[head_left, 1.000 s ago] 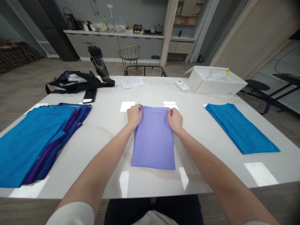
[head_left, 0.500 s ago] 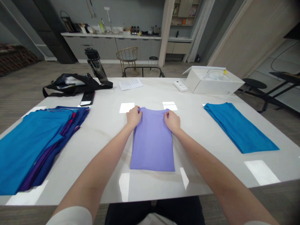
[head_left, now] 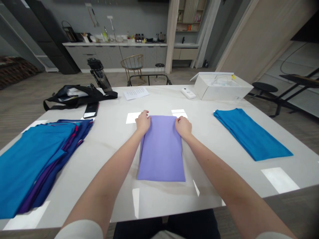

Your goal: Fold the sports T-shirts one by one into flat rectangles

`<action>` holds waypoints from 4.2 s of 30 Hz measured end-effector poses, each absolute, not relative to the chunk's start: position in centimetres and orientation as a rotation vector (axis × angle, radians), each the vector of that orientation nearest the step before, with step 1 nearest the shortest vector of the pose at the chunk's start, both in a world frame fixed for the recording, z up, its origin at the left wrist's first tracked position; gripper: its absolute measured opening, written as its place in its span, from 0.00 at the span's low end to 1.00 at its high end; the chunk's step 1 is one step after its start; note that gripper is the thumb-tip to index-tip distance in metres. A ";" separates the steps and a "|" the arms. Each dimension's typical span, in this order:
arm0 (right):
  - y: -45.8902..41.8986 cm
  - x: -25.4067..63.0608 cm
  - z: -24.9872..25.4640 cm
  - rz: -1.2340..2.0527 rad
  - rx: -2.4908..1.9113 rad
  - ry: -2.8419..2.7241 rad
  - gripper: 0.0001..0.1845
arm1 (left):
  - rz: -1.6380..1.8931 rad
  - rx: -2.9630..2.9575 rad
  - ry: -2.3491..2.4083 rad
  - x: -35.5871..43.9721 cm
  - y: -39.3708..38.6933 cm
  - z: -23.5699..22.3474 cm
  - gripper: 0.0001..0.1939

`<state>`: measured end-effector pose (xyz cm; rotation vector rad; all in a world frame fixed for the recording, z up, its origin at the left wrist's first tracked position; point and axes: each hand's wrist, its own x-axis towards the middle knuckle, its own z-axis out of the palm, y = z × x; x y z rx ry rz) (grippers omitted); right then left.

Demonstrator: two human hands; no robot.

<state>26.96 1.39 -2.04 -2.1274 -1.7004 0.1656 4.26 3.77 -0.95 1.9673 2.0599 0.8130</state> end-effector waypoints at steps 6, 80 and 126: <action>-0.6 24.8 -2.1 0.025 -1.787 -1.973 0.22 | 0.657 2.500 1.577 6.6 0.6 -3.2 0.24; -23.8 30.9 -2.3 0.011 -1.579 -2.437 0.14 | 0.200 2.729 1.637 0.3 -24.9 -1.4 0.14; -4.0 33.5 6.8 0.323 -1.715 -1.860 0.08 | 0.298 2.476 1.977 6.5 -2.5 9.2 0.15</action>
